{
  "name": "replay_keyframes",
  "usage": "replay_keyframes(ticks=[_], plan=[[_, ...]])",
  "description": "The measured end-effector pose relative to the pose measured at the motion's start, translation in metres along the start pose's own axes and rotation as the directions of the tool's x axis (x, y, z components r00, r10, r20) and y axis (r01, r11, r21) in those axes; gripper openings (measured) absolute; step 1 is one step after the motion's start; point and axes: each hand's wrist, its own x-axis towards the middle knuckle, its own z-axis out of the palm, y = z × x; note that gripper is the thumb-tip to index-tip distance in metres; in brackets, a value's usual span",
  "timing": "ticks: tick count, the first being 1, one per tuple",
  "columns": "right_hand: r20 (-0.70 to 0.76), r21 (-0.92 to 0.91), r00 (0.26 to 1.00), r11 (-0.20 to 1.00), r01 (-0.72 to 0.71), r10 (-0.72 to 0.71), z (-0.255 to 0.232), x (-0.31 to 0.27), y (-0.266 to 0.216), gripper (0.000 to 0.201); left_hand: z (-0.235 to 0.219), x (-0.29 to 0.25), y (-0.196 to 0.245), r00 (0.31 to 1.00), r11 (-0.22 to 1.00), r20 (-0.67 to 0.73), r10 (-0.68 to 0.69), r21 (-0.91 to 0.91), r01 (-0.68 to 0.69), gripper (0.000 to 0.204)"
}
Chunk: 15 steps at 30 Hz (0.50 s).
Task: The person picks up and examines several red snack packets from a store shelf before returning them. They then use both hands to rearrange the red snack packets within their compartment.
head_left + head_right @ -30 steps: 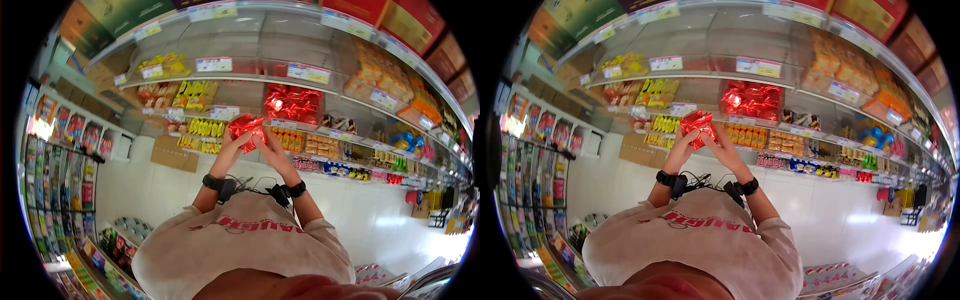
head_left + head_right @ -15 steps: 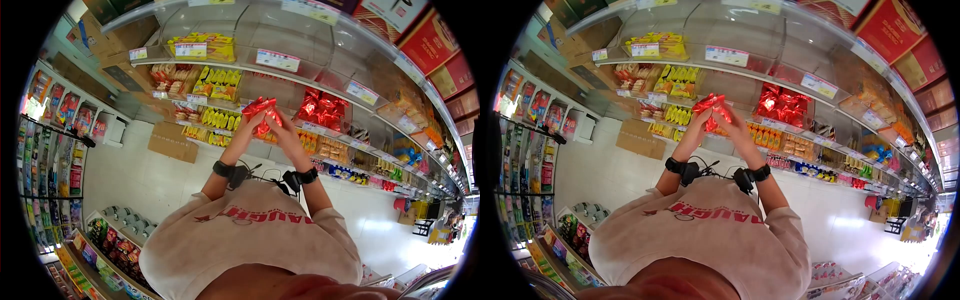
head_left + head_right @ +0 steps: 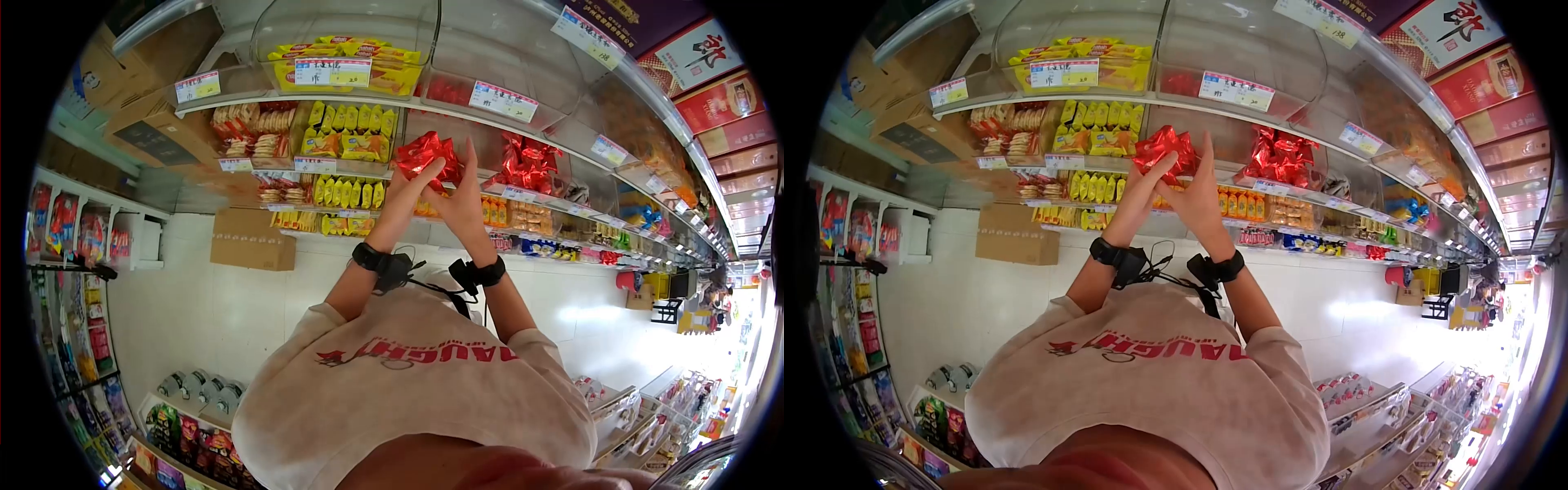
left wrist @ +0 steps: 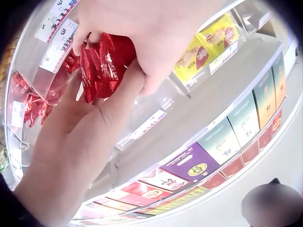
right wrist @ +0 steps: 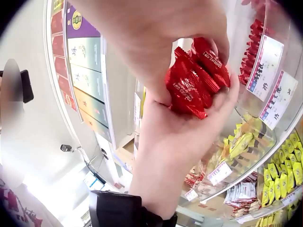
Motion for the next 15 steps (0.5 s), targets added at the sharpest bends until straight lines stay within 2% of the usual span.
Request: replay_keyframes(ticks=[1,4,7,10,13,15], plan=[[0.007,0.019,1.000,0.999,-0.029,0.029,0.001,0.002,0.002,0.093,-0.003,0.004,-0.001,1.000,1.000,0.014,0.006,0.012,-0.006,0.050],[0.127,-0.115,0.982,0.985,-0.128,0.143,-0.005,0.010,0.004,0.091,-0.005,0.009,0.000,1.000,0.999,-0.008,-0.030,0.011,0.031,0.047],[0.105,-0.193,0.994,0.981,0.007,0.013,-0.007,0.013,0.009,0.093,-0.007,0.012,0.006,0.994,0.995,0.056,-0.094,0.019,0.093,0.051],[0.104,-0.174,0.994,0.983,0.055,-0.037,-0.014,0.019,0.016,0.093,-0.011,0.022,0.005,0.988,0.988,0.116,-0.103,0.130,0.088,0.051],[0.069,-0.211,0.994,0.972,0.102,-0.089,-0.024,0.022,0.034,0.094,-0.003,0.035,-0.007,0.995,0.956,0.087,-0.055,0.293,0.027,0.049],[0.083,-0.295,0.991,0.947,0.128,-0.109,-0.030,0.028,0.039,0.094,0.002,0.043,-0.017,0.998,0.952,0.030,0.049,0.301,-0.056,0.052]])
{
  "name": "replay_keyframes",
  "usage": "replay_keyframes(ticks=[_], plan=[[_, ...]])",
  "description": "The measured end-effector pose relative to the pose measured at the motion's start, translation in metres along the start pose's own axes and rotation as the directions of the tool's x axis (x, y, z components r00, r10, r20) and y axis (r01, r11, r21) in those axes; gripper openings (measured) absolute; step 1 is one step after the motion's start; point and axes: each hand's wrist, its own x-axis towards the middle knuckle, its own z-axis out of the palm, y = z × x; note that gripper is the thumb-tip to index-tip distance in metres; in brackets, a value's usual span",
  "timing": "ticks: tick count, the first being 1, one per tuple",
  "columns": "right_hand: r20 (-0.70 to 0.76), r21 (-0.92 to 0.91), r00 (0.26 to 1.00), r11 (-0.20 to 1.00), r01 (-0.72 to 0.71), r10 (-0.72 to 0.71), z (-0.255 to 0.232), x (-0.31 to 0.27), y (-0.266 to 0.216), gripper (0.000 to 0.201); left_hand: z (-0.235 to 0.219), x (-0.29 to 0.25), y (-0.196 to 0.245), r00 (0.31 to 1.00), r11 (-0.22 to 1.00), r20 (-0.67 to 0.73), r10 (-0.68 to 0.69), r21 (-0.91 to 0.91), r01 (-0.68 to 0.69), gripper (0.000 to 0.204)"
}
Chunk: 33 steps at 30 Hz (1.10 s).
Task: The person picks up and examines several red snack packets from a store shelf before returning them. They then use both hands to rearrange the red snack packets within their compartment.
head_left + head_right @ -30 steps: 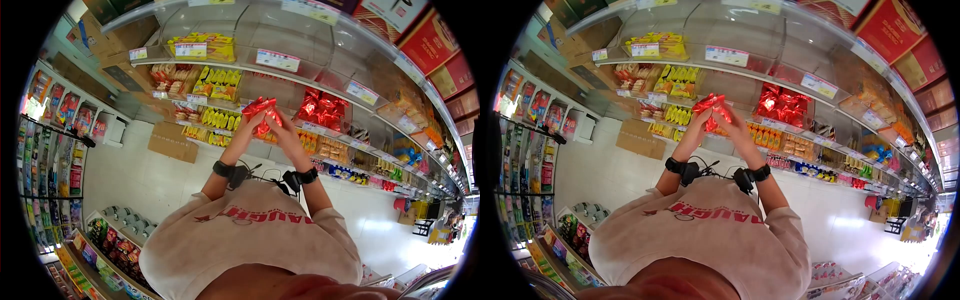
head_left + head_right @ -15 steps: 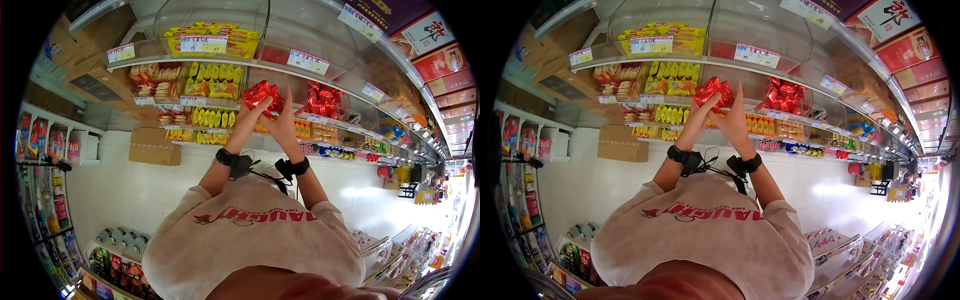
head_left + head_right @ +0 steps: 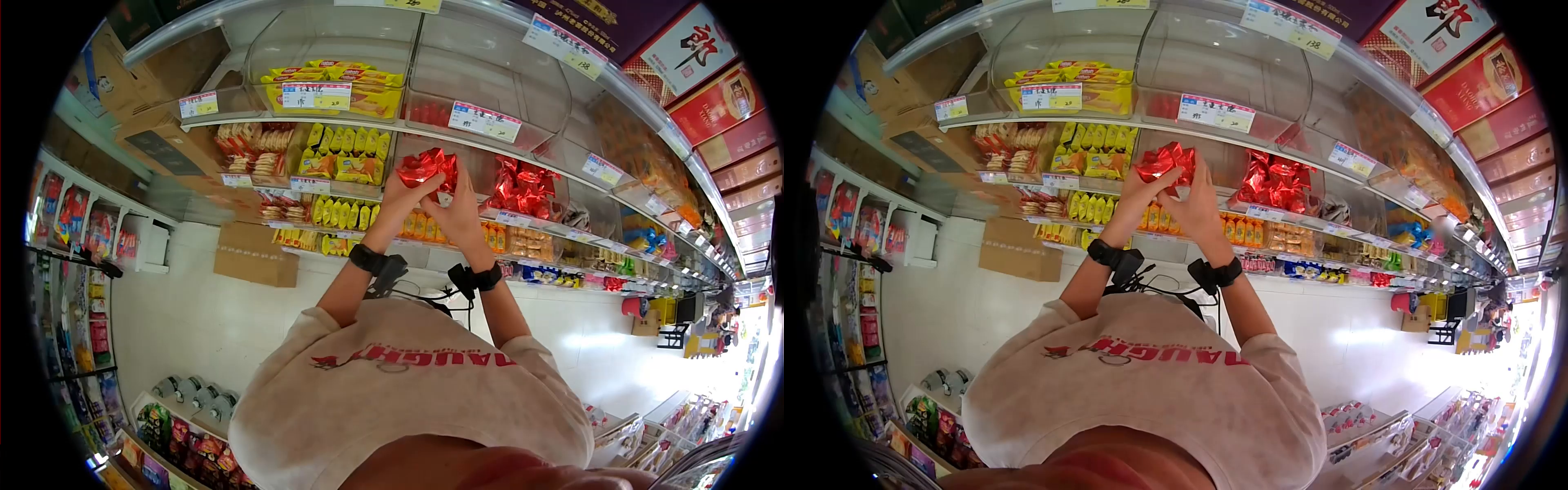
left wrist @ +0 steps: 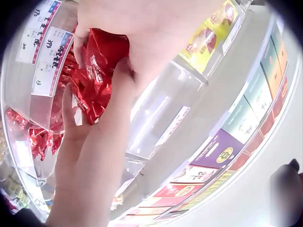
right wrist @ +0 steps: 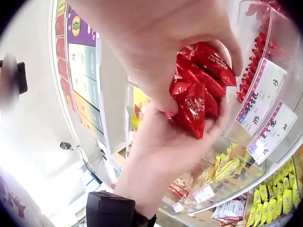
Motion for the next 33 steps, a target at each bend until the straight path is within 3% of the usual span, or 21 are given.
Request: replay_keyframes(ticks=[4,7,16,19,22,25,28,31,33], plan=[[0.117,-0.008,0.993,1.000,-0.022,0.023,-0.004,0.016,0.003,0.093,0.009,0.013,-0.009,0.983,0.992,-0.129,0.130,0.011,-0.130,0.061],[0.146,0.180,0.989,0.983,-0.037,0.010,0.002,0.025,0.029,0.091,0.008,0.021,-0.006,0.995,0.997,-0.081,0.059,0.054,-0.055,0.064],[0.142,0.284,0.985,0.949,-0.133,0.095,0.016,0.042,0.071,0.078,0.007,0.041,-0.002,1.000,0.991,0.017,-0.021,0.134,0.018,0.050],[0.124,0.353,0.989,0.927,-0.123,0.085,0.020,0.047,0.079,0.073,0.001,0.055,-0.001,0.997,0.948,0.077,-0.029,0.319,0.002,0.045],[0.129,0.367,0.984,0.916,-0.162,0.122,0.020,0.055,0.078,0.070,-0.002,0.069,-0.009,0.991,0.981,0.132,0.013,0.193,-0.038,0.049],[0.226,0.362,0.964,0.906,-0.220,0.144,0.019,0.066,0.073,0.070,-0.006,0.069,-0.005,0.997,0.985,0.081,-0.003,0.171,-0.011,0.059],[0.253,0.489,0.942,0.811,-0.321,0.220,0.042,0.076,0.124,0.065,-0.015,0.080,-0.030,0.977,0.928,0.080,0.196,0.308,-0.211,0.059],[0.262,0.392,0.905,0.820,-0.418,0.336,0.051,0.084,0.158,0.061,-0.014,0.067,-0.041,0.846,0.573,0.088,0.526,0.698,-0.429,0.056],[0.326,0.101,0.906,0.943,-0.317,0.270,0.061,0.093,0.184,0.053,-0.013,0.061,-0.045,0.824,0.501,0.115,0.555,0.744,-0.441,0.045]])
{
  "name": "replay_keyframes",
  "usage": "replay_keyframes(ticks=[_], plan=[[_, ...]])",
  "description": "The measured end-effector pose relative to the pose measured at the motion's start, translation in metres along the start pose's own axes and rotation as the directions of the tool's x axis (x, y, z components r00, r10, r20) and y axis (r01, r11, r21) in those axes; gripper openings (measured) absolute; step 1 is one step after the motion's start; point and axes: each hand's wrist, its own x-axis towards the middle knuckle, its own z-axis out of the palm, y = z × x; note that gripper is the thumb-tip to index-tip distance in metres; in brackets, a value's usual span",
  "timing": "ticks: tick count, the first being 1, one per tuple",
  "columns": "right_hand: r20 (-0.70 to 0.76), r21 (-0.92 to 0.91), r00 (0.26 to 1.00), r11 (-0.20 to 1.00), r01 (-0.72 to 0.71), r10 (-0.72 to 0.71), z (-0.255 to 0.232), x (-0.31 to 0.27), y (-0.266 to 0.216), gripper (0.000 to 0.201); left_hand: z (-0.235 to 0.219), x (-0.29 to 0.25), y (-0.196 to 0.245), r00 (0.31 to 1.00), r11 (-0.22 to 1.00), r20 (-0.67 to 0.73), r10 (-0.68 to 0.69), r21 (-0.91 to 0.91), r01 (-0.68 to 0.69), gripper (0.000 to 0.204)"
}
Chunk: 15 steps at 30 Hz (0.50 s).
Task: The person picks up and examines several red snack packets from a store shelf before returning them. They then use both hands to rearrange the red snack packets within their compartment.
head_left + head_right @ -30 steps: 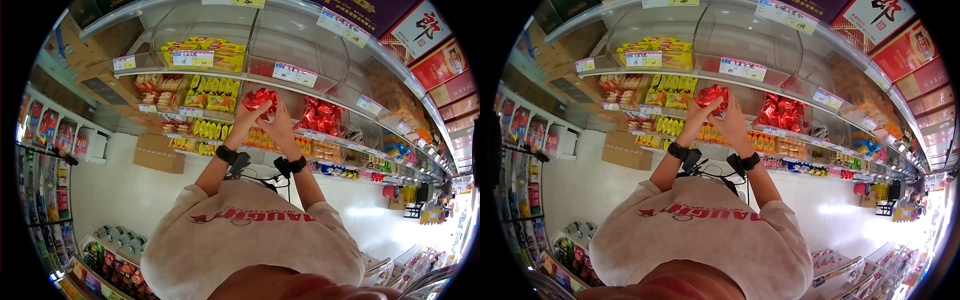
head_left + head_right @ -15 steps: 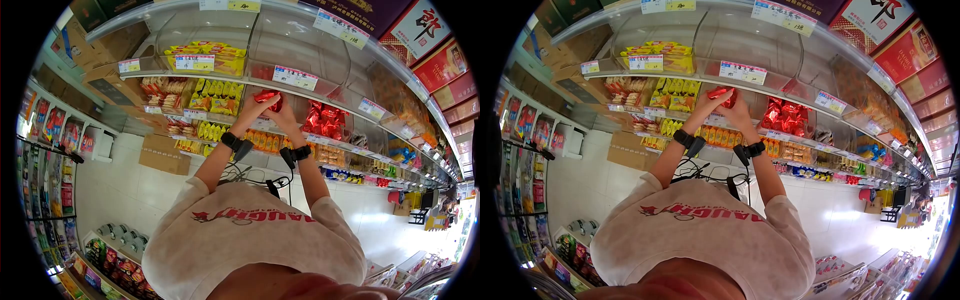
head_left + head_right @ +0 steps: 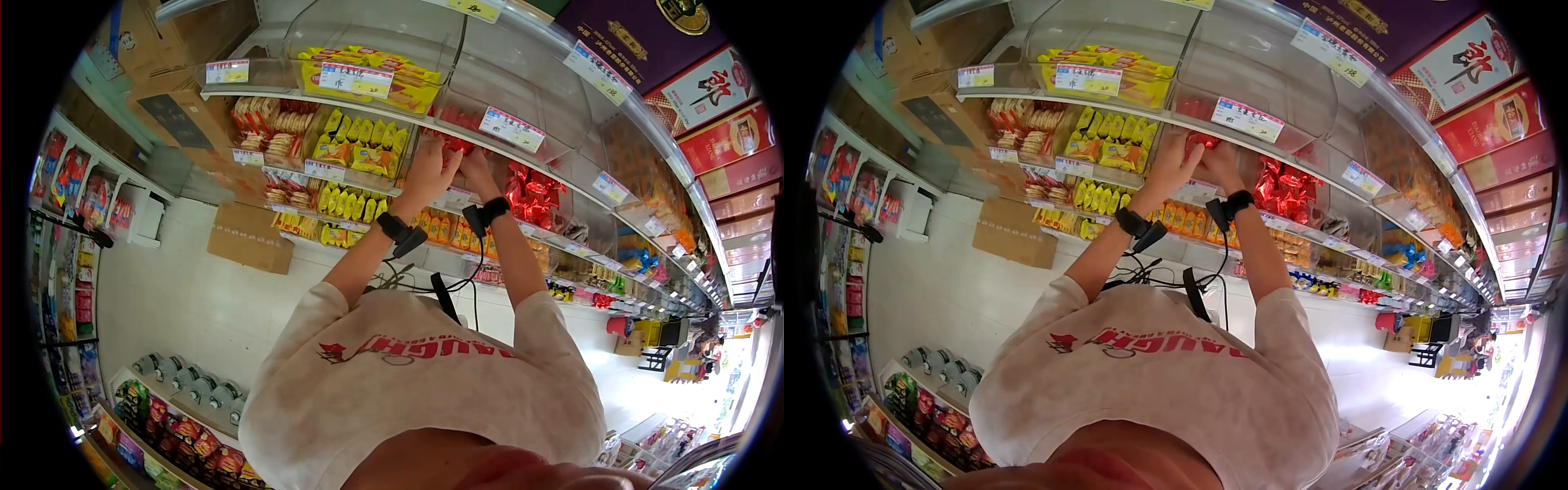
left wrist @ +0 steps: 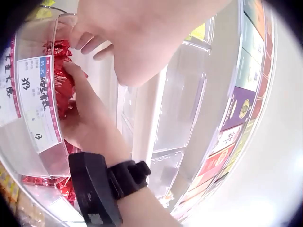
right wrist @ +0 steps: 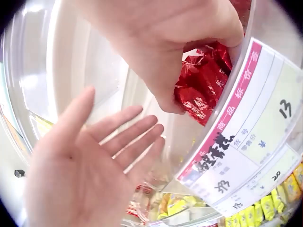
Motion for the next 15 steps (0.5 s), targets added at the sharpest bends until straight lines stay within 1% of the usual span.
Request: replay_keyframes(ticks=[1,2,3,4,5,7,8,10,11,14,15], plan=[[0.055,-0.183,0.994,0.979,-0.086,0.097,-0.007,-0.009,-0.036,0.051,0.004,-0.003,-0.006,1.000,1.000,0.021,-0.005,0.026,0.005,0.045],[0.106,-0.439,0.978,0.891,-0.116,0.179,-0.008,-0.005,-0.045,0.048,0.007,-0.005,-0.012,0.999,0.999,0.043,-0.011,0.052,0.009,0.046],[0.156,-0.666,0.953,0.740,-0.093,0.260,-0.008,-0.001,-0.051,0.045,0.008,-0.003,-0.014,0.994,0.999,0.112,-0.011,0.051,0.005,0.047],[0.154,-0.673,0.980,0.739,0.010,0.127,-0.006,-0.003,-0.053,0.044,0.007,0.002,-0.016,0.983,0.999,0.181,-0.009,0.051,0.000,0.047],[0.153,-0.679,0.988,0.725,0.114,-0.012,0.000,-0.005,-0.057,0.042,0.005,0.008,-0.019,0.969,0.999,0.249,-0.006,0.053,-0.008,0.048],[0.109,-0.642,0.970,0.729,0.237,-0.219,0.010,-0.004,-0.054,0.040,0.009,0.017,-0.038,0.940,0.990,0.316,-0.132,0.087,0.110,0.055],[0.061,-0.609,0.953,0.746,0.271,-0.296,0.012,-0.003,-0.050,0.040,0.013,0.018,-0.048,0.917,0.980,0.348,-0.194,0.107,0.167,0.058],[-0.038,-0.530,0.935,0.801,0.280,-0.352,0.016,-0.004,-0.043,0.040,0.028,0.019,-0.056,0.908,0.940,0.265,-0.326,0.192,0.281,0.066],[-0.090,-0.495,0.941,0.834,0.243,-0.327,0.019,-0.006,-0.037,0.040,0.035,0.017,-0.060,0.893,0.912,0.226,-0.389,0.231,0.339,0.070],[-0.224,-0.395,0.944,0.908,0.141,-0.243,0.025,-0.008,-0.022,0.041,0.033,0.017,-0.047,0.890,0.905,0.193,-0.413,0.194,0.378,0.079],[-0.252,-0.368,0.943,0.923,0.114,-0.218,0.027,-0.008,-0.019,0.041,0.031,0.019,-0.043,0.874,0.895,0.202,-0.441,0.174,0.411,0.077]])
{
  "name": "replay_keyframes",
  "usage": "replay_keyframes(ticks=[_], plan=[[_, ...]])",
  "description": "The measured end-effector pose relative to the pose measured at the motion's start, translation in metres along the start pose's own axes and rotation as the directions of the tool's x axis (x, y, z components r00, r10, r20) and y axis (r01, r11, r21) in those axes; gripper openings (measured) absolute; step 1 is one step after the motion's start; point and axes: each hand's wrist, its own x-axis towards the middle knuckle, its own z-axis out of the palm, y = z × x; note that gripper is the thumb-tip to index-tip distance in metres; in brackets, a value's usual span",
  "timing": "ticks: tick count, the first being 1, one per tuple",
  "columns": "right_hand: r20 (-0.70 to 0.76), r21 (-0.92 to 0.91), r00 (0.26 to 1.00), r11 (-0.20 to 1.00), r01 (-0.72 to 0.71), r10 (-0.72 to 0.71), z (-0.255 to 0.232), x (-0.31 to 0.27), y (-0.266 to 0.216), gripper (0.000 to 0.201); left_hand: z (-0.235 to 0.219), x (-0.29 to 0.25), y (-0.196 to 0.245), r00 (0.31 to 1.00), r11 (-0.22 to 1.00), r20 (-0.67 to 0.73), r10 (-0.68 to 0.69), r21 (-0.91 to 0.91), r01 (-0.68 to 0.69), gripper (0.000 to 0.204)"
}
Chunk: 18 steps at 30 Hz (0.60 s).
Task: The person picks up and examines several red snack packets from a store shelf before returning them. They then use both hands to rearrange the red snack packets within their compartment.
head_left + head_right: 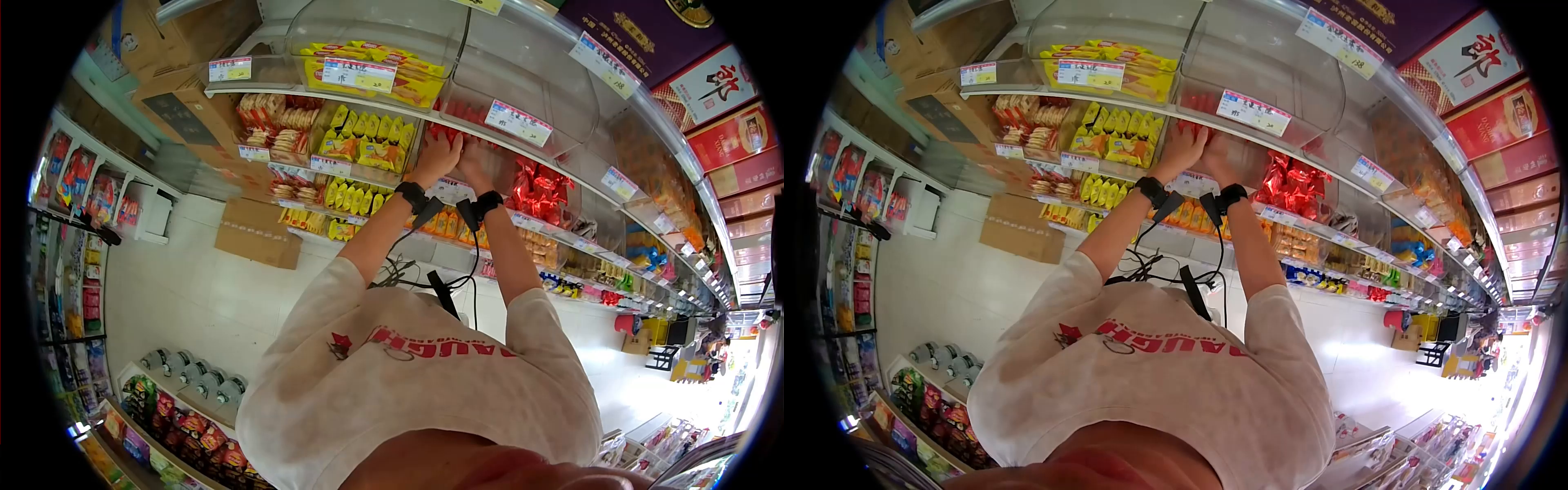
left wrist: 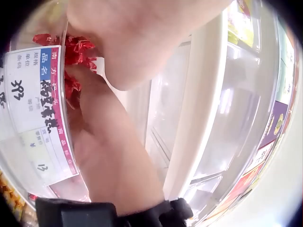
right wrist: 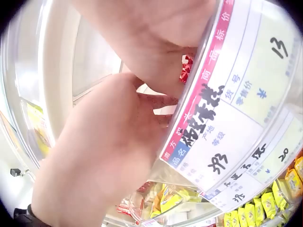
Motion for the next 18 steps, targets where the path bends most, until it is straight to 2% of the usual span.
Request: replay_keyframes(ticks=[2,5,8,9,11,13,14,15,18], plan=[[-0.016,0.022,0.999,0.999,-0.044,0.045,0.005,-0.002,0.005,0.041,-0.006,-0.001,0.009,0.998,0.997,0.029,-0.059,-0.052,0.061,0.074],[-0.008,0.050,0.995,0.994,-0.100,0.100,0.008,-0.004,0.008,0.042,0.012,-0.006,0.000,0.982,0.967,-0.141,0.125,0.237,-0.089,0.061],[0.053,0.119,0.986,0.979,-0.166,0.160,0.011,-0.003,0.009,0.042,0.001,-0.018,0.011,0.907,0.869,-0.202,0.370,0.421,-0.261,0.050],[0.088,0.151,0.978,0.968,-0.201,0.189,0.013,0.000,0.011,0.042,0.003,-0.020,0.009,0.900,0.863,-0.208,0.382,0.428,-0.267,0.049],[0.018,0.159,0.982,0.969,-0.188,0.187,0.024,0.003,0.021,0.040,0.007,-0.017,0.003,0.887,0.854,-0.226,0.402,0.442,-0.274,0.046],[-0.039,0.226,0.989,0.965,-0.132,0.144,0.024,0.003,0.019,0.040,0.009,-0.015,0.002,0.922,0.893,-0.201,0.331,0.383,-0.237,0.051],[-0.070,0.194,0.986,0.972,-0.135,0.151,0.024,0.001,0.018,0.037,0.010,-0.013,0.001,0.940,0.912,-0.177,0.290,0.348,-0.216,0.055],[-0.041,0.241,0.988,0.961,-0.135,0.150,0.017,-0.002,0.012,0.040,0.010,-0.012,0.001,0.956,0.930,-0.154,0.248,0.313,-0.191,0.059],[0.033,0.353,0.989,0.924,-0.148,0.146,-0.009,-0.008,-0.013,0.045,0.026,-0.009,-0.014,0.939,0.915,-0.233,0.253,0.373,-0.153,0.064]])
